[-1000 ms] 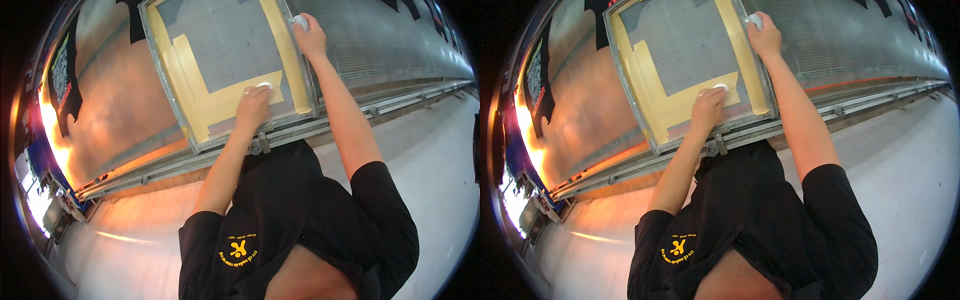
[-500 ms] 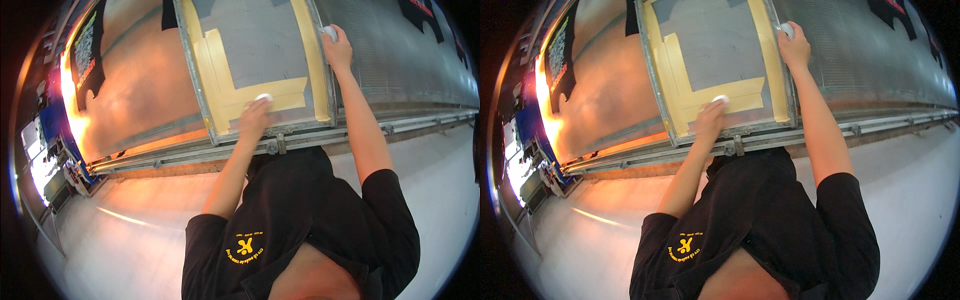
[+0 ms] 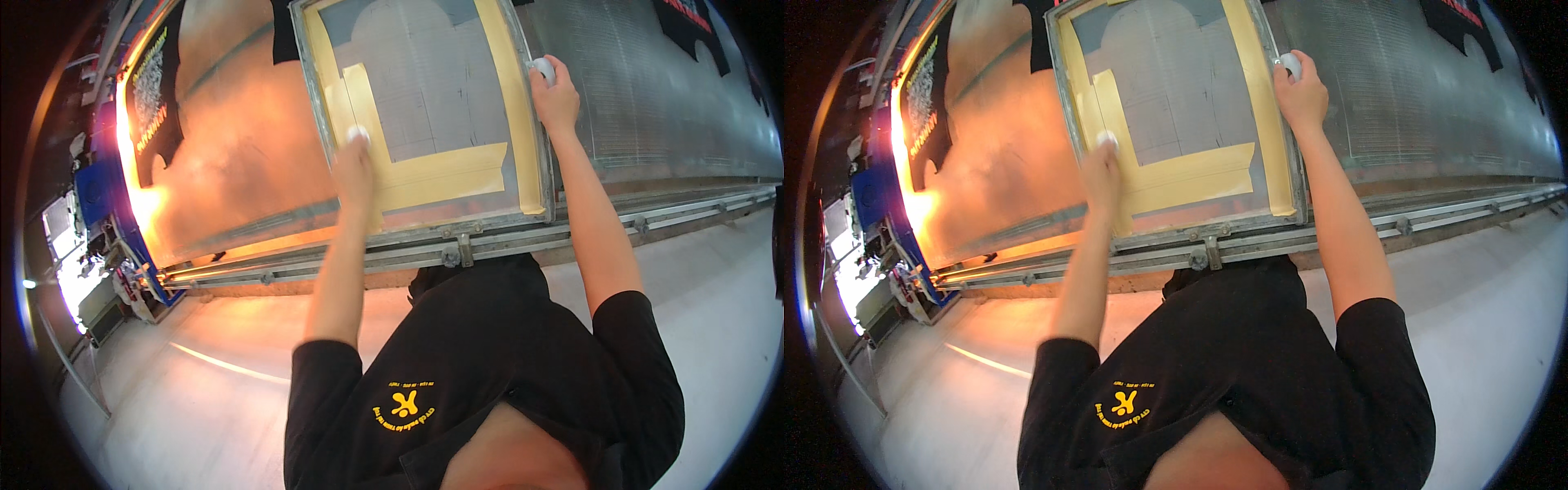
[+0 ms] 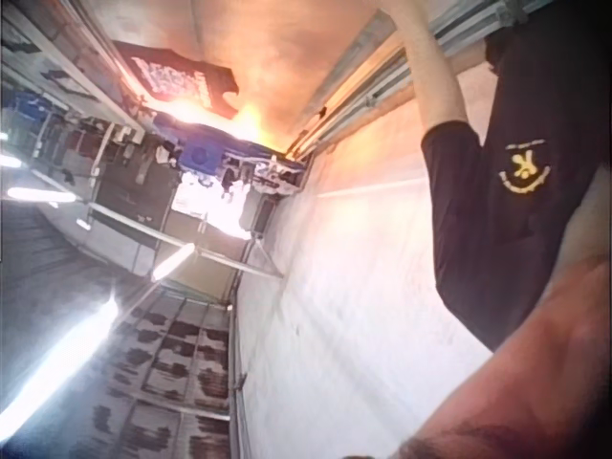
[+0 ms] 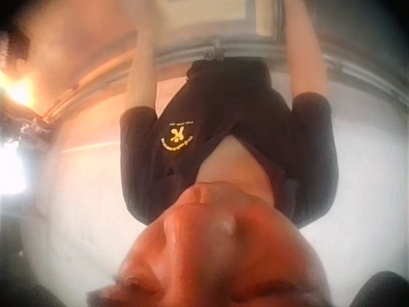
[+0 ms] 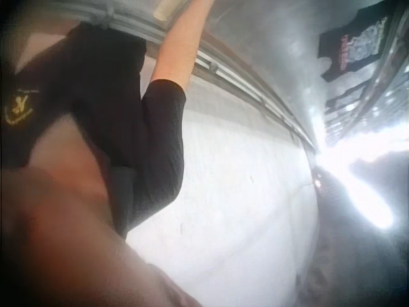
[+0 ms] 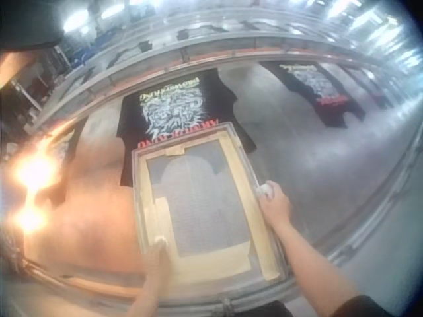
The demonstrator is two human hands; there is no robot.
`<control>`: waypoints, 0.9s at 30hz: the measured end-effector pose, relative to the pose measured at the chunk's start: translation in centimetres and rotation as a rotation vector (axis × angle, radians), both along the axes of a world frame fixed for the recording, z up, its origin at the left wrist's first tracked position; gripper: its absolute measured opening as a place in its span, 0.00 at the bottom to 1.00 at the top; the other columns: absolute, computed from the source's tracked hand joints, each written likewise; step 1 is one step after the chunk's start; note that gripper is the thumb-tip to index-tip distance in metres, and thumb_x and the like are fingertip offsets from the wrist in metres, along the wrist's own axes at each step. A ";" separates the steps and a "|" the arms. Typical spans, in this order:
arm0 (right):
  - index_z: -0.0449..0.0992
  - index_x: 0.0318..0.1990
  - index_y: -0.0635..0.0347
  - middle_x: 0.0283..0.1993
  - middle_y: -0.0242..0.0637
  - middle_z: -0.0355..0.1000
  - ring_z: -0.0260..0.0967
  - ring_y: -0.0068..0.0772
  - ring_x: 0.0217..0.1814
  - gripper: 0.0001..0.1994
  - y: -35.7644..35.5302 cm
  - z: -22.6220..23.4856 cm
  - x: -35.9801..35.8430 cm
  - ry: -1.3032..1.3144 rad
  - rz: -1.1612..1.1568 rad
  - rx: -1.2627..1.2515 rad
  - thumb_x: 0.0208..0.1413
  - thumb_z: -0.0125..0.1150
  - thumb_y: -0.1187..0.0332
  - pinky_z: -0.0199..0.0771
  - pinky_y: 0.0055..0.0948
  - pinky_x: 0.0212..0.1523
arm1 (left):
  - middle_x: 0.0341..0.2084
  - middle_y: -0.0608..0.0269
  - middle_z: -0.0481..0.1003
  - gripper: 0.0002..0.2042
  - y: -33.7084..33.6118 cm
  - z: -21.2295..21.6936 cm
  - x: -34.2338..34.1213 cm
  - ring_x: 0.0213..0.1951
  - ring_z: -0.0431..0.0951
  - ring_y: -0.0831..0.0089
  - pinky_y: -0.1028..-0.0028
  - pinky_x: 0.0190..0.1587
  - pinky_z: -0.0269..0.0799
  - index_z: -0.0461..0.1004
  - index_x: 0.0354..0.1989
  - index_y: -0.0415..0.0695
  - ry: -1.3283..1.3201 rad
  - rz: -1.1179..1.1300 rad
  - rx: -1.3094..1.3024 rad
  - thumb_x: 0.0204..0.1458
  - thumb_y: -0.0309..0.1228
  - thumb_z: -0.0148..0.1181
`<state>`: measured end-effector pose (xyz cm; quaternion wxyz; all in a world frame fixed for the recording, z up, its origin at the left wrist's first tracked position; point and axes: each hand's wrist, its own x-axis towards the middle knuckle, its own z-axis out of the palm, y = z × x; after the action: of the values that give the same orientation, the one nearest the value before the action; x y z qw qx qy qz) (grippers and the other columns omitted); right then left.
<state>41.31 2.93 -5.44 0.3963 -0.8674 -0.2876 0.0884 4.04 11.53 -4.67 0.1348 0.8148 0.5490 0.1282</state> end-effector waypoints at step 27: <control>0.69 0.58 0.45 0.42 0.50 0.77 0.74 0.58 0.45 0.25 -0.2 1.4 -1.1 0.038 0.053 -0.067 0.52 0.54 0.51 0.72 0.48 0.45 | 0.40 0.54 0.80 0.10 -9.7 3.3 -3.4 0.44 0.78 0.56 0.65 0.47 0.73 0.79 0.40 0.39 -0.160 0.114 -0.235 0.49 0.23 0.59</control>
<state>40.24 2.72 -4.06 0.3699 -0.8705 -0.2997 0.1249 0.67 1.86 -1.39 0.2651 0.7482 0.5931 0.1348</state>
